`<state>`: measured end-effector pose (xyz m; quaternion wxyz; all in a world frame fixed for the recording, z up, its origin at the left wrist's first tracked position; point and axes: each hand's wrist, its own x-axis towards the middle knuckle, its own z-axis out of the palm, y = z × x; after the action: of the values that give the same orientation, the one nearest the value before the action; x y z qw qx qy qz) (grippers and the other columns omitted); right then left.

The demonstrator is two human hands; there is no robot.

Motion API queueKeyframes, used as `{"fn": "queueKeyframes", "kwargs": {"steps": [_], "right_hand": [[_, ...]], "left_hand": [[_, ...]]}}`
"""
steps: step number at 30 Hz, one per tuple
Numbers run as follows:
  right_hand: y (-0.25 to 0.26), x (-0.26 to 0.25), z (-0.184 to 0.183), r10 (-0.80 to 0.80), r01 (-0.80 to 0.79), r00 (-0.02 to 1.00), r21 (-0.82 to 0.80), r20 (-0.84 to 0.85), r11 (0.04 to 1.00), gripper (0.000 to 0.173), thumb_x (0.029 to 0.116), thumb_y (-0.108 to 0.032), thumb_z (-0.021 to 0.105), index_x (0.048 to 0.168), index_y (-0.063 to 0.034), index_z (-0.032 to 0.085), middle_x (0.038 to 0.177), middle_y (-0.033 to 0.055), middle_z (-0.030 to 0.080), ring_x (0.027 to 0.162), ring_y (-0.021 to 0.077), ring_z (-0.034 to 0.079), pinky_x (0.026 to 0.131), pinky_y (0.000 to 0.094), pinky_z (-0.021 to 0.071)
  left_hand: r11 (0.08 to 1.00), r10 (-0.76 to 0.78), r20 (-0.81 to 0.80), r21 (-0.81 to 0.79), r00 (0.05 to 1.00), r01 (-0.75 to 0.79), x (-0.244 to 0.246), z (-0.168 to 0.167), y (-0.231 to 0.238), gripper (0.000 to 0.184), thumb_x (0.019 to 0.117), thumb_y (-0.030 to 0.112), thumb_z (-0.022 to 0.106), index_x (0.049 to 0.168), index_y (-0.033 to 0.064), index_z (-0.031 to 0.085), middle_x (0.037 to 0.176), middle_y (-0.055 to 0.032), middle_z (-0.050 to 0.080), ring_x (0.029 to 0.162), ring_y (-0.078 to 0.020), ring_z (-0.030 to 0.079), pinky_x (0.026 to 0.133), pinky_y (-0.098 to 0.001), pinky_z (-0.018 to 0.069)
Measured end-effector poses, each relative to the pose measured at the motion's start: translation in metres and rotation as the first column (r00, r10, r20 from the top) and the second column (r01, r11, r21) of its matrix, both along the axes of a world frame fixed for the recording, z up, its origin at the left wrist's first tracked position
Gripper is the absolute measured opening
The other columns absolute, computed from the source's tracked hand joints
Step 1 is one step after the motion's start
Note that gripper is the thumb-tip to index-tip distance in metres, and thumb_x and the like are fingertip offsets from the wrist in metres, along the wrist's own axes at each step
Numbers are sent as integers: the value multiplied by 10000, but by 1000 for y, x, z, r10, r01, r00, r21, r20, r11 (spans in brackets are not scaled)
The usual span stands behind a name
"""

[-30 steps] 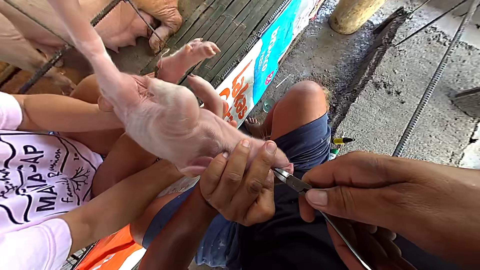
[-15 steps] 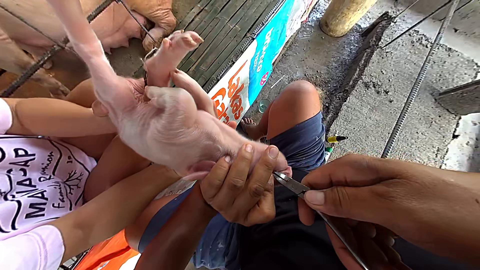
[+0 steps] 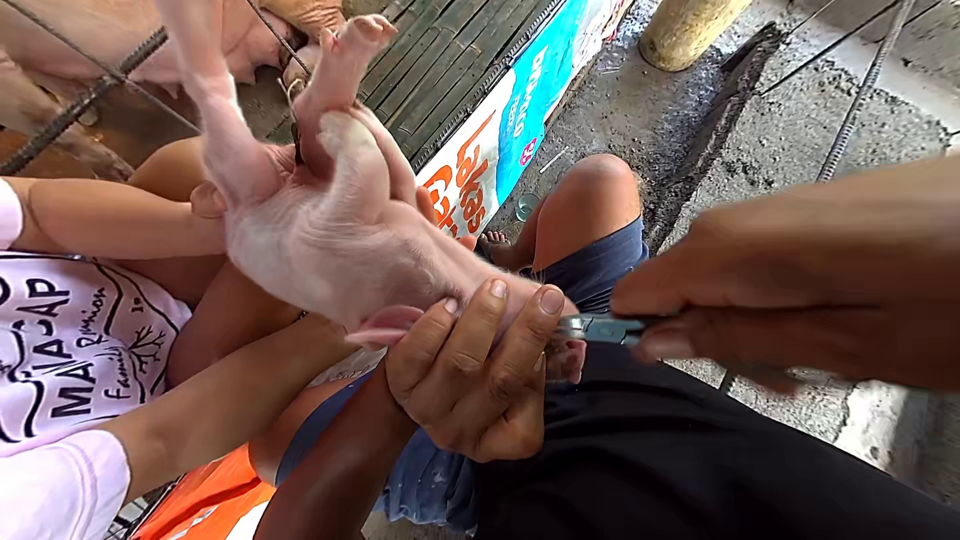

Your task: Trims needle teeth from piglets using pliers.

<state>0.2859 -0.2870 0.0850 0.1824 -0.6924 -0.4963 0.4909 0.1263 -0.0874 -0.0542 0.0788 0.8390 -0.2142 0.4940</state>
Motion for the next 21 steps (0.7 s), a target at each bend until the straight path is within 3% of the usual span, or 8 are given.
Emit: {"fn": "queueKeyframes", "kwargs": {"steps": [2, 4, 6, 7, 9, 11, 14, 21], "right_hand": [[7, 23, 2, 223, -336, 870, 197, 440, 921, 203, 1000, -295, 541, 864, -216, 670, 511, -138, 415, 391, -19, 412, 331, 205, 290], [21, 37, 17, 363, -536, 708, 126, 606, 834, 112, 964, -194, 591, 892, -220, 672, 521, -95, 391, 400, 68, 433, 348, 290, 303], [28, 40, 24, 388, -670, 594, 166, 705, 724, 134, 809, -94, 604, 828, -213, 662, 529, -73, 402, 417, 106, 447, 359, 312, 309], [31, 38, 24, 367, -711, 559, 203, 744, 673, 149, 804, -101, 583, 814, -212, 682, 540, -67, 414, 432, 112, 453, 374, 307, 310], [40, 28, 21, 333, -747, 520, 230, 787, 624, 194, 849, -126, 500, 747, -189, 653, 551, -40, 416, 435, 140, 425, 385, 323, 267], [53, 20, 19, 322, -755, 475, 191, 819, 627, 289, 916, -170, 470, 664, -184, 611, 609, -24, 537, 446, 146, 487, 372, 333, 313], [72, 25, 21, 378, -807, 396, 121, 837, 579, 286, 916, -143, 479, 695, -166, 659, 607, -33, 530, 454, 122, 496, 385, 321, 338], [85, 34, 16, 461, -763, 490, 109, 739, 637, 313, 968, -222, 465, 729, -237, 666, 562, -92, 484, 451, 59, 471, 399, 295, 337]], "left_hand": [[1000, -3, 5, -31, 1000, 3, -5, 5, 1, 207, 1005, 208, 633, 882, 41, 622, 1053, -74, 758, 1042, -221, 658, 976, -360, 414], [997, -18, -5, -79, 1000, 18, -10, 8, 2, 196, 1000, 211, 639, 897, 44, 634, 1063, -73, 764, 1057, -227, 675, 986, -368, 443], [994, -41, -11, -106, 999, 39, -13, 10, 3, 176, 1000, 202, 637, 921, 45, 627, 1079, -76, 764, 1083, -236, 683, 993, -378, 462], [992, -45, -11, -118, 999, 43, -14, 11, 3, 168, 998, 197, 636, 931, 43, 627, 1081, -82, 762, 1095, -241, 682, 1004, -384, 465], [993, -50, -7, -112, 999, 49, -16, 13, 3, 153, 994, 177, 632, 941, 34, 639, 1102, -104, 759, 1114, -250, 680, 1013, -386, 470], [997, -55, -17, -54, 998, 54, -18, 16, 8, 146, 1009, 168, 598, 968, 30, 621, 1138, -113, 747, 1144, -243, 666, 1028, -372, 458], [996, -79, -37, -51, 996, 78, -20, 18, 10, 168, 1026, 175, 583, 980, 20, 630, 1107, -111, 749, 1126, -240, 676, 1032, -377, 459], [966, -134, -117, -237, 984, 104, -24, 12, 8, 268, 967, 280, 695, 1140, 80, 654, 1226, -101, 663, 1156, -199, 626, 1014, -322, 472]]}}
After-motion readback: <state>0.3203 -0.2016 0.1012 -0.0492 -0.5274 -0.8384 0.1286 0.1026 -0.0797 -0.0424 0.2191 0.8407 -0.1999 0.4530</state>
